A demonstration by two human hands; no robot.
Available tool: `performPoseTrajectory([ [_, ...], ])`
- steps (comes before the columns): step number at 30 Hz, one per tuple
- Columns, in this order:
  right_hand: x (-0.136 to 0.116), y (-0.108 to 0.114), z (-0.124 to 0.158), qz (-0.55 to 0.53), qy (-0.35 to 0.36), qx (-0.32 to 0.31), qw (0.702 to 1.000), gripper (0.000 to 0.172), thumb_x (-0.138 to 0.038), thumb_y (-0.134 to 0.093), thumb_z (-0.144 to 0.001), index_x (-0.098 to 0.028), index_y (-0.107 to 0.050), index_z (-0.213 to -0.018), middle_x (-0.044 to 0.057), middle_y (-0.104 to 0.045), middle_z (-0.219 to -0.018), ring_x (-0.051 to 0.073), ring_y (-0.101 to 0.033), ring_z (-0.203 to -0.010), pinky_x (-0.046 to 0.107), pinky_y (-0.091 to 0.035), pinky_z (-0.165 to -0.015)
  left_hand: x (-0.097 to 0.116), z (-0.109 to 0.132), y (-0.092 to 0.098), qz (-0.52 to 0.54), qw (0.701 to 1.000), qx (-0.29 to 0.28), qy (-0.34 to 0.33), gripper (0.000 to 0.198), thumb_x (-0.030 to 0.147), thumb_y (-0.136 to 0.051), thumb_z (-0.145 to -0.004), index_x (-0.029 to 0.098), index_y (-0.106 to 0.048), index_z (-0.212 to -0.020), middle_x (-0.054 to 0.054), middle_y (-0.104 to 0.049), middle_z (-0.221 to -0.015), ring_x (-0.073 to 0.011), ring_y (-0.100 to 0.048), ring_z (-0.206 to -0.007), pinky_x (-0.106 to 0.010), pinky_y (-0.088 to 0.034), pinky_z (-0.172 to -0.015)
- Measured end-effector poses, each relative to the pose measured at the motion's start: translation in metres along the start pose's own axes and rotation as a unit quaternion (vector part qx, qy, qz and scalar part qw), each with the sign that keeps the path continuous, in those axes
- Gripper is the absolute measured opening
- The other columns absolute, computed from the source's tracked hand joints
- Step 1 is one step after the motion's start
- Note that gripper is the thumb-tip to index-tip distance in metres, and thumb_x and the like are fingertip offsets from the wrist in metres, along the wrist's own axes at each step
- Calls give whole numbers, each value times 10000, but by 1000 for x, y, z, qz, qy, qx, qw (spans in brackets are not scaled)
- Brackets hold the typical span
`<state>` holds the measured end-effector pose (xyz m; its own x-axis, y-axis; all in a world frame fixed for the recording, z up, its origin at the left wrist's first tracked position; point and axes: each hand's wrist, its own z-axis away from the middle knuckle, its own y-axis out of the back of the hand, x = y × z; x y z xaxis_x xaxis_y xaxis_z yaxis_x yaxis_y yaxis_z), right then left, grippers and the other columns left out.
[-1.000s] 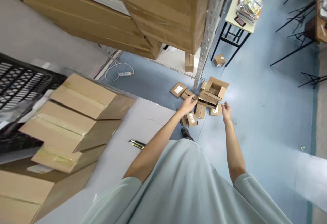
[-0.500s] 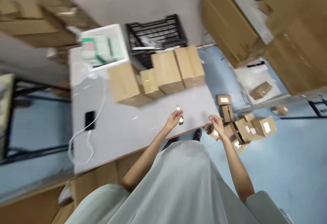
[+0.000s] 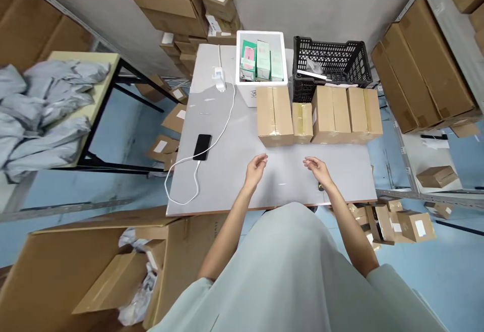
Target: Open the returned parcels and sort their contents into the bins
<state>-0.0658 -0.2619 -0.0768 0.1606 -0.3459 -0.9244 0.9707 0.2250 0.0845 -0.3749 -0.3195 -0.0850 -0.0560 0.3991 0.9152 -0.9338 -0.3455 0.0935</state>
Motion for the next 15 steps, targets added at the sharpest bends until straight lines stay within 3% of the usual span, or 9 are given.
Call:
performPoseTrajectory([
  [3, -15, -37, -17, 15, 16, 14, 1000, 587, -696, -836, -862, -236, -827, -1226, 169, -883, -1321, 347, -832, -1256, 596, -616, -1210, 9, -28, 28, 7, 1000, 16, 4, 386, 326, -710, -972, 201, -783, -1330, -171, -807, -1484, -311, -767, -1384, -539, -577, -1264],
  [7, -33, -64, -49, 45, 23, 67, 996, 624, -668, -841, -878, -217, -802, -1307, 197, -826, -1469, 379, -777, -1402, 609, -587, -1261, 25, -65, 40, -3, 1000, 8, 1, 524, 277, -726, -977, 203, -716, -1495, -198, -728, -1611, -307, -755, -1408, -527, -580, -1260],
  [11, -44, -75, -91, 89, 15, 103, 991, 749, -639, -838, -908, -189, -739, -1498, 215, -700, -1667, 390, -695, -1538, 595, -497, -1355, 36, -96, 32, -20, 1000, -6, 11, 680, 279, -773, -981, 181, -626, -1637, -241, -598, -1751, -338, -715, -1480, -501, -566, -1269],
  [15, -45, -83, -123, 93, 44, 60, 993, 933, -718, -778, -936, -149, -635, -1662, 247, -571, -1785, 420, -542, -1688, 640, -362, -1428, 38, -116, 13, -24, 999, -25, -5, 730, 358, -849, -943, 134, -644, -1607, -288, -611, -1721, -412, -670, -1546, -540, -540, -1289],
])
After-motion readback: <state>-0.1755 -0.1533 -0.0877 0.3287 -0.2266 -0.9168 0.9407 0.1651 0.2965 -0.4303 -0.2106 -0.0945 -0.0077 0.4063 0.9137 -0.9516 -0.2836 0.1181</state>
